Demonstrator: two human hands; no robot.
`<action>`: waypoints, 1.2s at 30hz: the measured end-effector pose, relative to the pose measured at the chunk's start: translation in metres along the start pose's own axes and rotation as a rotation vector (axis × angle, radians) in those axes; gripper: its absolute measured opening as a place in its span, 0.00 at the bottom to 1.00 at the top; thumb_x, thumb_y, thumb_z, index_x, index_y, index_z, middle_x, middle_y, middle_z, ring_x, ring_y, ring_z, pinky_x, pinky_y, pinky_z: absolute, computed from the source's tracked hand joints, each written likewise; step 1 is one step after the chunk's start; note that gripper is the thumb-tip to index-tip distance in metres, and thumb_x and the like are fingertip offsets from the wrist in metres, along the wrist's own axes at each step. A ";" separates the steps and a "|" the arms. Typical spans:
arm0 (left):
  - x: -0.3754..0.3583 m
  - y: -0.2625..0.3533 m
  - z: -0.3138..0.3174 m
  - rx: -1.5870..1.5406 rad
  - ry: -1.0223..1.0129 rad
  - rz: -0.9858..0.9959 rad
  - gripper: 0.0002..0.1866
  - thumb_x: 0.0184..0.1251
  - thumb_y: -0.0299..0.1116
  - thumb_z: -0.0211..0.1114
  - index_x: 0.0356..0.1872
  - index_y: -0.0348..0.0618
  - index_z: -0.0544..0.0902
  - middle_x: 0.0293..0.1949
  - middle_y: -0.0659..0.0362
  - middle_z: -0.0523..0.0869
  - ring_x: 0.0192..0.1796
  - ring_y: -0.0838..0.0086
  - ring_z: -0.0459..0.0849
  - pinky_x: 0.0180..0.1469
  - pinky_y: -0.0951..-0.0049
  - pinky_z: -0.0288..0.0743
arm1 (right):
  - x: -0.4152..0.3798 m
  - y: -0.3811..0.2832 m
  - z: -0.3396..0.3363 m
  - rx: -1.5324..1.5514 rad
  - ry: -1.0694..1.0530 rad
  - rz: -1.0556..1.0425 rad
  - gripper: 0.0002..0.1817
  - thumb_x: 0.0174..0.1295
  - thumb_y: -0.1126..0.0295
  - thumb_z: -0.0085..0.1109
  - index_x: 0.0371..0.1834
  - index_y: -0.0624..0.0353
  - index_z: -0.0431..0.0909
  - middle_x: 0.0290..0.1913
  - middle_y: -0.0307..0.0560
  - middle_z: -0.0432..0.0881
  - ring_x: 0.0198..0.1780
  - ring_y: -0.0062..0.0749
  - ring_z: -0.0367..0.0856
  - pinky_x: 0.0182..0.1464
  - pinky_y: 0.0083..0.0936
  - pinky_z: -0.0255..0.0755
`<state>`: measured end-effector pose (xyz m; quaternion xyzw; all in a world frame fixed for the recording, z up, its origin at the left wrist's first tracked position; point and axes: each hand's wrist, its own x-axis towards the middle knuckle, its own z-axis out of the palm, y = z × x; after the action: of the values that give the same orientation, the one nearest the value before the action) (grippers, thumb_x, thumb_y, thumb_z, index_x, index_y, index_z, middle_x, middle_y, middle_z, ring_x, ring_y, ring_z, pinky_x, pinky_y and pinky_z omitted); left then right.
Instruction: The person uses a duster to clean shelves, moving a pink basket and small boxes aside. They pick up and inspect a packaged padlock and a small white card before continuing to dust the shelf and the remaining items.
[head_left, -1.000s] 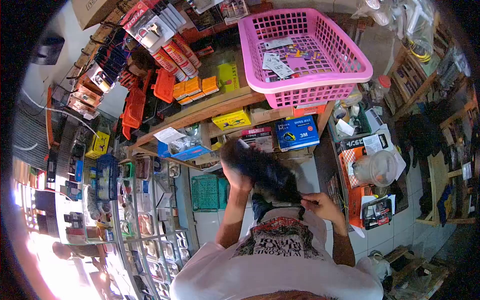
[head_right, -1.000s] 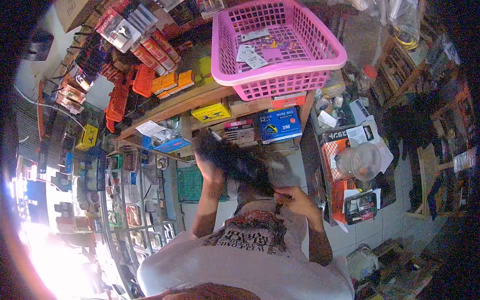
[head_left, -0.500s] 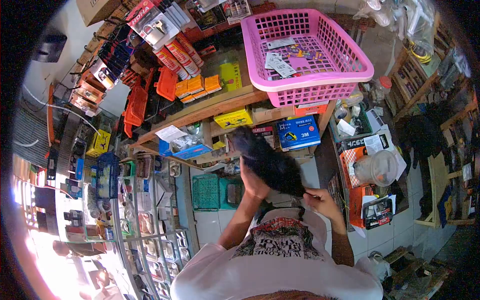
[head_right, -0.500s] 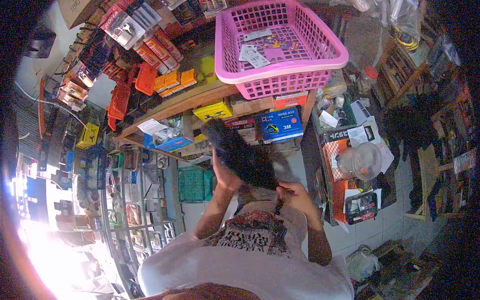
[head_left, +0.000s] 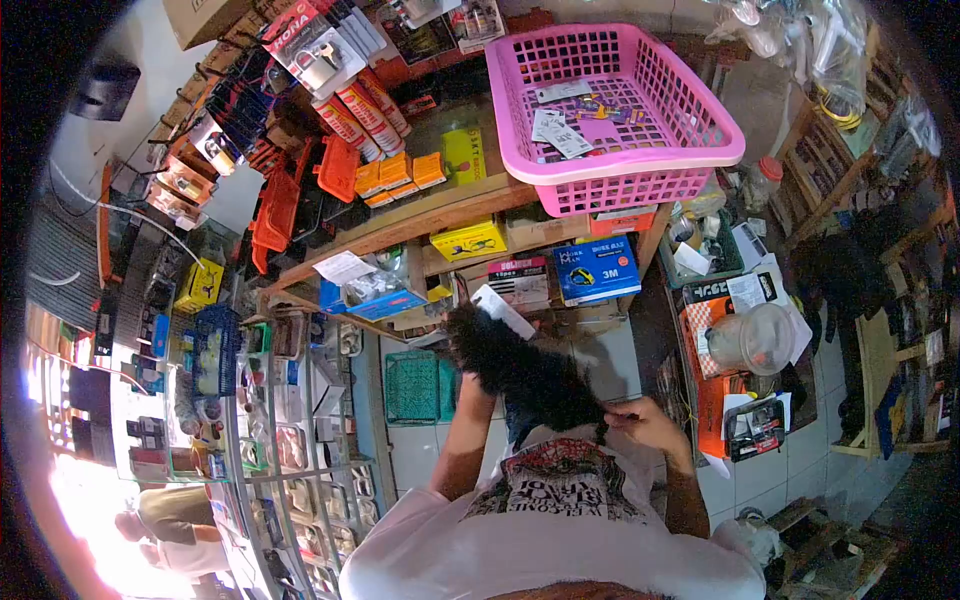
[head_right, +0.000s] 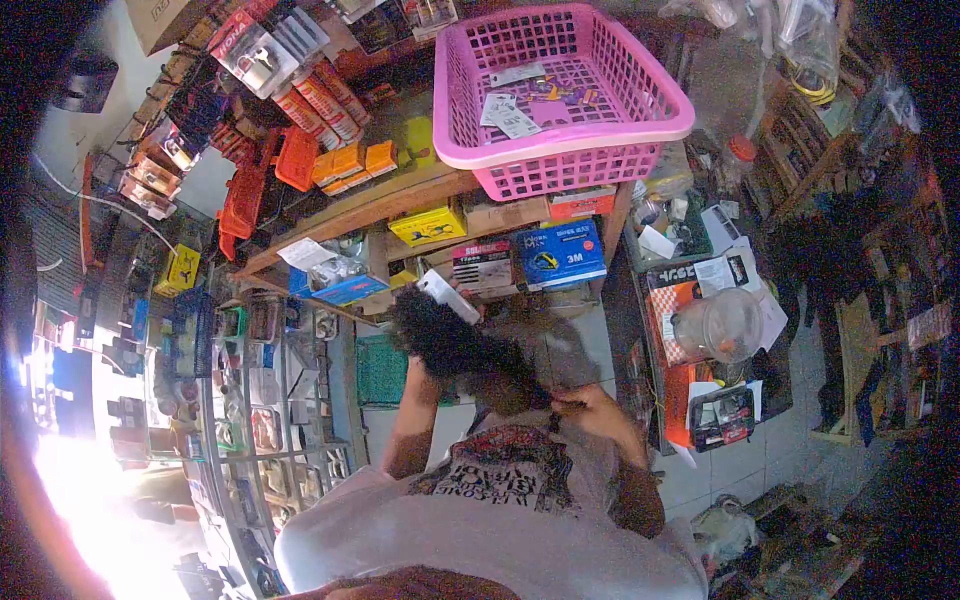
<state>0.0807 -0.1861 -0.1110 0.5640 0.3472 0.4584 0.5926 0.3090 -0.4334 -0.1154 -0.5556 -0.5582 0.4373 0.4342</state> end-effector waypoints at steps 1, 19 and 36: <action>0.000 0.023 0.008 -0.258 0.016 -0.063 0.34 0.73 0.62 0.38 0.65 0.47 0.72 0.60 0.50 0.79 0.62 0.52 0.76 0.68 0.49 0.65 | 0.001 -0.013 -0.003 0.024 0.028 0.101 0.15 0.64 0.71 0.65 0.52 0.65 0.82 0.31 0.41 0.86 0.30 0.14 0.75 0.31 0.20 0.72; 0.003 0.068 -0.005 -1.114 0.130 -0.301 0.43 0.70 0.68 0.40 0.72 0.42 0.61 0.65 0.45 0.75 0.63 0.51 0.75 0.68 0.49 0.65 | 0.001 -0.016 -0.030 0.049 -0.156 0.244 0.12 0.66 0.70 0.62 0.48 0.67 0.83 0.27 0.37 0.83 0.29 0.14 0.73 0.31 0.20 0.70; -0.004 0.060 -0.029 -1.086 0.233 -0.298 0.36 0.73 0.64 0.34 0.64 0.47 0.72 0.57 0.51 0.81 0.57 0.53 0.79 0.65 0.40 0.65 | 0.118 -0.110 -0.008 0.461 -0.065 0.090 0.28 0.69 0.76 0.55 0.72 0.64 0.63 0.35 0.42 0.79 0.23 0.17 0.68 0.25 0.18 0.63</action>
<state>0.0433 -0.1834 -0.0556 0.0696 0.2007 0.5418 0.8132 0.2893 -0.3150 -0.0072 -0.4519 -0.4319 0.5897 0.5114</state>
